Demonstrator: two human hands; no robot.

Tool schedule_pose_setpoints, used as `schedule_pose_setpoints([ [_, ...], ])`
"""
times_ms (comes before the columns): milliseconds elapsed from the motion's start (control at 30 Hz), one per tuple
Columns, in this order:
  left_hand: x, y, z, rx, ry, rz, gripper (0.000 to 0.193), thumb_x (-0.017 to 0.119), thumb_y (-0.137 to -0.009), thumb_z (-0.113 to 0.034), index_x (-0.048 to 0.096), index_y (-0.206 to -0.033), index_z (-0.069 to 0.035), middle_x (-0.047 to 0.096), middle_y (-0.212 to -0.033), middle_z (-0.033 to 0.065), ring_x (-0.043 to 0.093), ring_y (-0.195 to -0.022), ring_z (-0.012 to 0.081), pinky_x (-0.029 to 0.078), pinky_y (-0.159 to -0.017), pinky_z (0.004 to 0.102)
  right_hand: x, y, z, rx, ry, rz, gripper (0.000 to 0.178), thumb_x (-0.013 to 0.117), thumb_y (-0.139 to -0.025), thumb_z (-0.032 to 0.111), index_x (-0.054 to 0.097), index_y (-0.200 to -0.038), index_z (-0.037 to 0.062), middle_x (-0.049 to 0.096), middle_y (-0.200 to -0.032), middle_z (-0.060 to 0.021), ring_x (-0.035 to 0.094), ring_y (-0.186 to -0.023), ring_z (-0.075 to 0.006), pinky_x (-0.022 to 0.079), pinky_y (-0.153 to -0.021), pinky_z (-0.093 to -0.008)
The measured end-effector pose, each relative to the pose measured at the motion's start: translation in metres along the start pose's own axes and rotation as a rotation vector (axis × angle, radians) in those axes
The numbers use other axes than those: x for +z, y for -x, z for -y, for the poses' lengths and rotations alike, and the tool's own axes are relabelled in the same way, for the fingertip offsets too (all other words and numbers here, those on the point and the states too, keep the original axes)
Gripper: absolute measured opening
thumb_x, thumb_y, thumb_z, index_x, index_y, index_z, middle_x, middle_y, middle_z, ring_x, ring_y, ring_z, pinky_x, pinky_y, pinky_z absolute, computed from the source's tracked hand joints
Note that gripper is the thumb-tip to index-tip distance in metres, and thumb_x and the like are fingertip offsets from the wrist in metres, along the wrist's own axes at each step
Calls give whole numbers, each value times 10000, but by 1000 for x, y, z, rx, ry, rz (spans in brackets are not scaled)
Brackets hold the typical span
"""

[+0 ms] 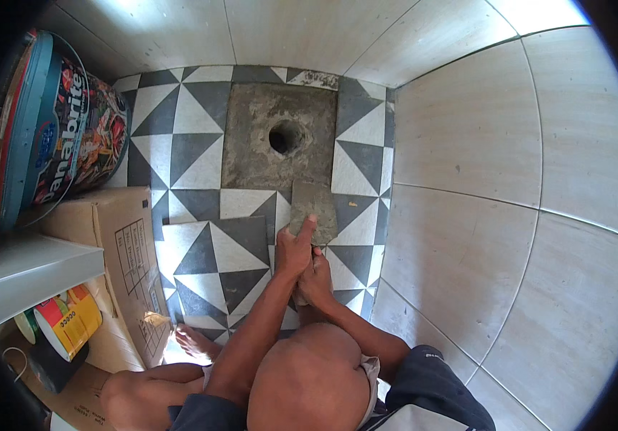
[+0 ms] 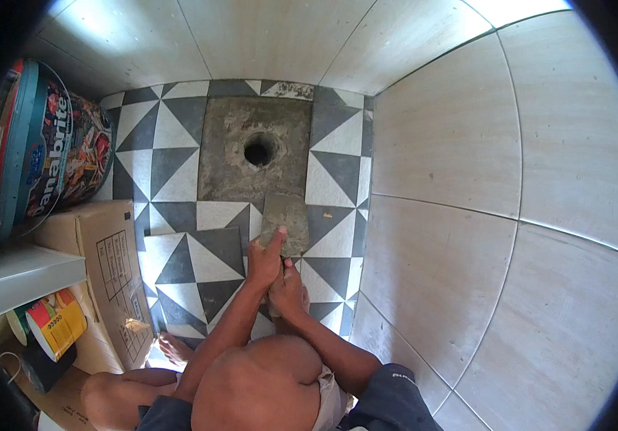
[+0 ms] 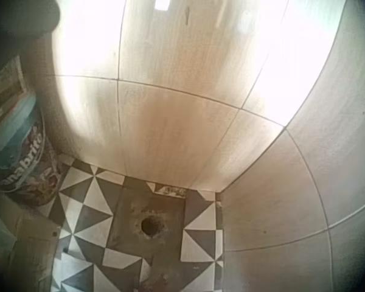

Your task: Scraping and cleaning the area around a floor drain using a trowel/putty knife.

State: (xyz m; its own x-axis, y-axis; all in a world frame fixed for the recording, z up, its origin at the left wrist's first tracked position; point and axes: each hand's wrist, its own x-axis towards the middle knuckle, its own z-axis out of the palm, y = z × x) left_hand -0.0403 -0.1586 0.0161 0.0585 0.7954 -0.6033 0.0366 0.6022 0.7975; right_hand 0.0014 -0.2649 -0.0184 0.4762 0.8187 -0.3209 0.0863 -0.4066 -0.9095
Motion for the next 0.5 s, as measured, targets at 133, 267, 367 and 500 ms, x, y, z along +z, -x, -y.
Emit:
schedule_pose_setpoints([
  [133,-9,-50,-44,-159,-52,95,603,666,-942,-529,718,-966,72,725,-782,123,683,-638,219,528,-619,399,15,-58,53,254,83,135,437,426,-1081,284,601,-1236,-85,705,-1091,-275,682,-1064,-430,504,-924,-445],
  [267,-16,-36,-30,4,-263,138,585,678,-937,-521,707,-891,61,685,-682,90,645,-533,177,509,-530,376,22,-30,28,166,74,67,423,440,-1072,283,609,-1222,-75,703,-1043,-249,688,-1018,-398,509,-875,-435],
  [367,-25,-12,-14,-126,32,93,536,697,-935,-473,694,-865,58,666,-647,77,641,-542,136,500,-508,357,31,-8,47,176,-19,89,403,440,-1066,279,617,-1175,-67,701,-1007,-251,687,-969,-383,505,-845,-442],
  [500,-41,-22,-52,-222,-107,131,498,703,-938,-437,690,-884,58,669,-674,75,641,-538,138,489,-491,353,46,-23,74,415,83,164,410,429,-1063,293,621,-1165,-55,710,-1024,-244,683,-965,-361,505,-872,-427],
])
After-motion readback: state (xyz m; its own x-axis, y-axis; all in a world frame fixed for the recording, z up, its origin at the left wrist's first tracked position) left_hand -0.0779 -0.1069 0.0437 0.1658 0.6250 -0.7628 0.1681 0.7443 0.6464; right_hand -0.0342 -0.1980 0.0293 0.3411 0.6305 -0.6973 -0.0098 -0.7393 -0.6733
